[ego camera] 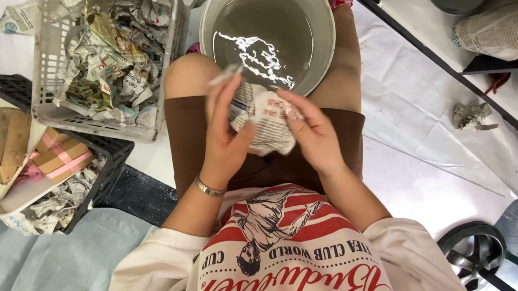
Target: The person sits on the floor and wraps clear glass cups with newspaper. They unfold newspaper sheets, place a cup on the paper, and roll it tightly before placing the wrapped item on a nearby shelf.
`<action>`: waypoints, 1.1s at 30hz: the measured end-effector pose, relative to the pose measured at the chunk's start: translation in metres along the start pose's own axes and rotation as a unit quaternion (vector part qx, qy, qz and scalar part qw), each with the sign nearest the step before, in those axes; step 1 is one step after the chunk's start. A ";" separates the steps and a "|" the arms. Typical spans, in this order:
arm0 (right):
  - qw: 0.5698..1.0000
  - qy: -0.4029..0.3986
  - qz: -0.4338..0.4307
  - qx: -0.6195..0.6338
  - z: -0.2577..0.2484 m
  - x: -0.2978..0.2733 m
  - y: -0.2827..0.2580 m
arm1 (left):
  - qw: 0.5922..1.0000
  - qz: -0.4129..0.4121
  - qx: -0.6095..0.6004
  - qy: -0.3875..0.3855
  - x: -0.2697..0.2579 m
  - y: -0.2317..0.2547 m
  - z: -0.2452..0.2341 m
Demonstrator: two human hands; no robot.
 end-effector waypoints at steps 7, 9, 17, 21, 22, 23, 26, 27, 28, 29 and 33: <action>0.917 0.054 -0.078 -0.387 0.020 -0.011 -0.030 | 0.888 -0.199 -0.411 0.055 -0.008 -0.018 0.040; 0.930 0.059 -0.074 -0.354 0.013 -0.011 -0.023 | 0.859 -0.213 -0.461 0.066 -0.010 -0.019 0.047; 0.980 0.126 0.074 -0.134 -0.040 -0.012 0.038 | 1.000 -0.007 -0.005 0.000 0.002 -0.001 0.020; 0.955 0.074 0.131 0.257 -0.043 -0.007 0.053 | 0.961 -0.090 -0.258 0.042 -0.016 -0.030 0.022; 0.946 0.083 0.140 0.282 -0.044 -0.007 0.054 | 0.946 -0.163 -0.279 0.012 -0.024 -0.045 0.029; 0.936 0.091 0.148 0.306 -0.045 -0.006 0.054 | 0.926 -0.233 -0.298 -0.018 -0.033 -0.060 0.035; 0.953 0.098 0.100 0.267 -0.048 -0.001 0.039 | 0.909 -0.283 -0.301 -0.046 -0.051 -0.079 0.035; 0.959 0.091 0.095 0.251 -0.047 0.000 0.033 | 0.915 -0.274 -0.294 -0.045 -0.053 -0.081 0.031; 0.964 0.083 0.089 0.236 -0.046 0.000 0.025 | 0.912 -0.270 -0.305 -0.044 -0.054 -0.081 0.029; 0.969 0.075 0.085 0.220 -0.044 0.000 0.017 | 0.909 -0.266 -0.316 -0.043 -0.054 -0.080 0.027; 0.904 0.261 -0.101 -0.325 -0.039 -0.029 -0.053 | 0.928 -0.246 -0.276 -0.050 -0.042 -0.060 0.018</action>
Point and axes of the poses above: each hand's wrist, its own x-axis towards the middle knuckle, its own z-axis out of the palm, y = z × x, the point moved 8 cm from there along x, towards the middle knuckle, and after that the axes turned 10 degrees about z, right-handed, at the moved point
